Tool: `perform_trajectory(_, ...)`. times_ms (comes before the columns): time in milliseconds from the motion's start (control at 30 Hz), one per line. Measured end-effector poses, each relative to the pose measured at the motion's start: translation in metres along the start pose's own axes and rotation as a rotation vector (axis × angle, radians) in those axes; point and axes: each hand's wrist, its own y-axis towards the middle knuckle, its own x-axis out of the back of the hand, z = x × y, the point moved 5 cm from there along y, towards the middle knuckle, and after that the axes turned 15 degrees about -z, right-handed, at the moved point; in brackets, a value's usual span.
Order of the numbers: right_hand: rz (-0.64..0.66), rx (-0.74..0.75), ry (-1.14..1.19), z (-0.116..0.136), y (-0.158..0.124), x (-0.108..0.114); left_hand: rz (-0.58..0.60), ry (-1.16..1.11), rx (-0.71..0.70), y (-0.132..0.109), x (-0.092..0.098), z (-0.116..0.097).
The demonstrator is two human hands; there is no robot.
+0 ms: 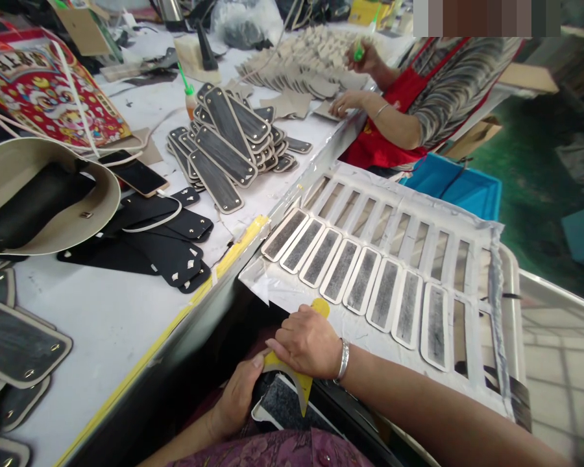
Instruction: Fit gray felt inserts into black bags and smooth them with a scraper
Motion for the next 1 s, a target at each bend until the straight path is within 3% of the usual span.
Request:
perform_trajectory(333, 0.052, -0.097, -0.001, 0.007, -0.012, 0.001, 0.167, 0.073, -0.151, -0.006, -0.020, -0.042)
perform_trajectory(400, 0.065, -0.125, -0.023, 0.008, -0.015, 0.001, 0.155, 0.083, -0.153, -0.006, -0.020, -0.045)
perform_trajectory(600, 0.122, -0.243, -0.134, 0.018, -0.030, 0.009, 0.285, 0.096, -0.090, -0.006, -0.027, -0.045)
perform_trajectory(800, 0.187, -0.218, -0.131, 0.028, -0.037, 0.014, 0.368, 0.134, -0.089, -0.008, -0.027, -0.048)
perform_trajectory(1000, 0.242, -0.181, -0.167, 0.018, -0.031, 0.008, 0.428, 0.183, -0.095, 0.002, -0.027, -0.057)
